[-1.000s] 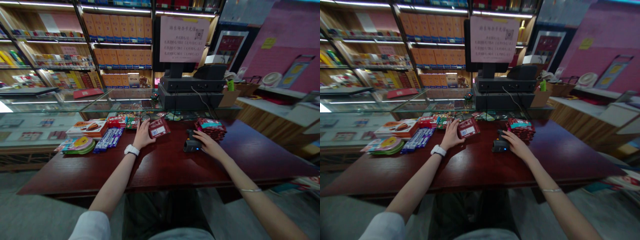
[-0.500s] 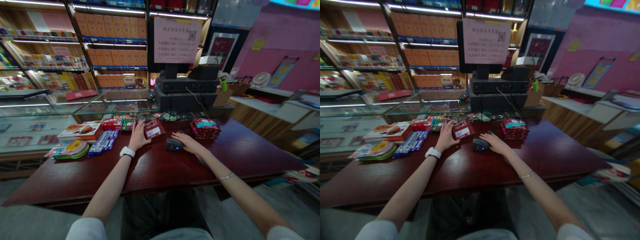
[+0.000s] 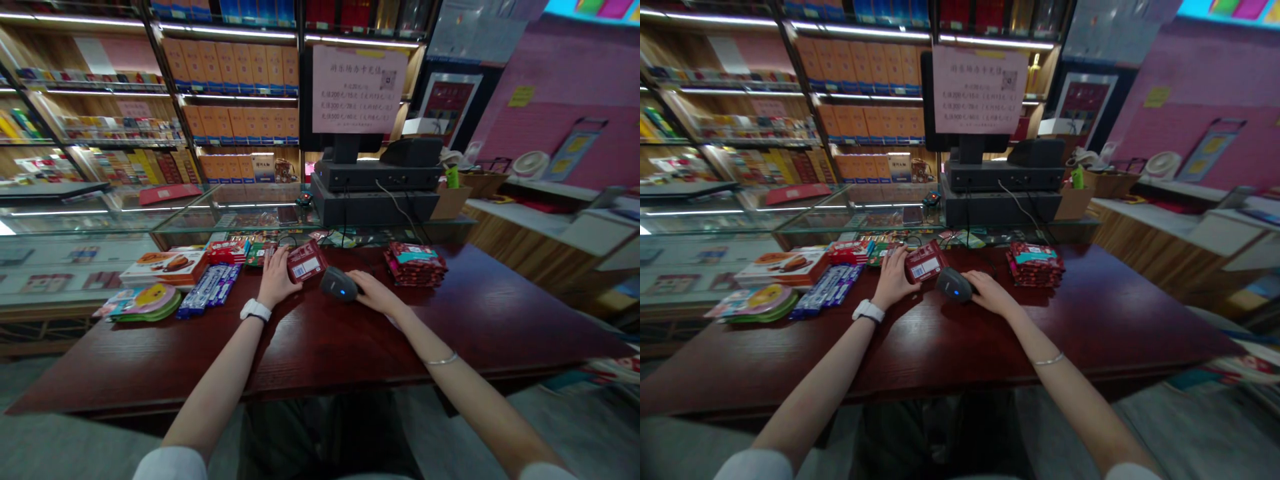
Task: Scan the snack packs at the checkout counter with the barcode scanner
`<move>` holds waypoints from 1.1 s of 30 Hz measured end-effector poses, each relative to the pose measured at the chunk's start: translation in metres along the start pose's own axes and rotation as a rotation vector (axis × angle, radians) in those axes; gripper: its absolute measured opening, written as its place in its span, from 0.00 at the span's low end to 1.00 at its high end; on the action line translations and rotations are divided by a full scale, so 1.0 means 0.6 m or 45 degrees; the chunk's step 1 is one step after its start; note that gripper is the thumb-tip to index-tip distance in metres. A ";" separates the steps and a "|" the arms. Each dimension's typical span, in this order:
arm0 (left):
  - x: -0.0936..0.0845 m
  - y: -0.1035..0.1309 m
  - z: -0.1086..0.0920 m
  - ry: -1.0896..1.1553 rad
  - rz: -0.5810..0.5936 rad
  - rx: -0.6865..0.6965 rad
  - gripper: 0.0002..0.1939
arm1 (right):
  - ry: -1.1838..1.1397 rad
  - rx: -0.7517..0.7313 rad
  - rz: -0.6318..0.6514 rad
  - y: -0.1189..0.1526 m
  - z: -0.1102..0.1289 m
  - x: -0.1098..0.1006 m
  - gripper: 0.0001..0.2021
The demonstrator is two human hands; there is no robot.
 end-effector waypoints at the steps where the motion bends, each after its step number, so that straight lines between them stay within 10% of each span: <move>1: 0.000 0.000 0.000 -0.003 -0.007 -0.007 0.42 | -0.036 0.019 -0.054 0.001 0.001 -0.006 0.22; 7: 0.001 0.002 0.004 -0.032 -0.031 -0.081 0.42 | -0.258 0.151 -0.323 0.002 0.001 -0.035 0.15; 33: 0.001 0.005 0.007 -0.064 -0.020 -0.127 0.43 | -0.160 0.164 -0.034 0.000 0.017 -0.005 0.16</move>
Point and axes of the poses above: each hand's wrist, its own y-axis away from the middle knuckle, its own x-axis out of the palm, z = x × y, the point moved 6 cm from there along -y, towards the middle knuckle, and after that the axes turned 4 degrees about x, right-handed, at the moved point
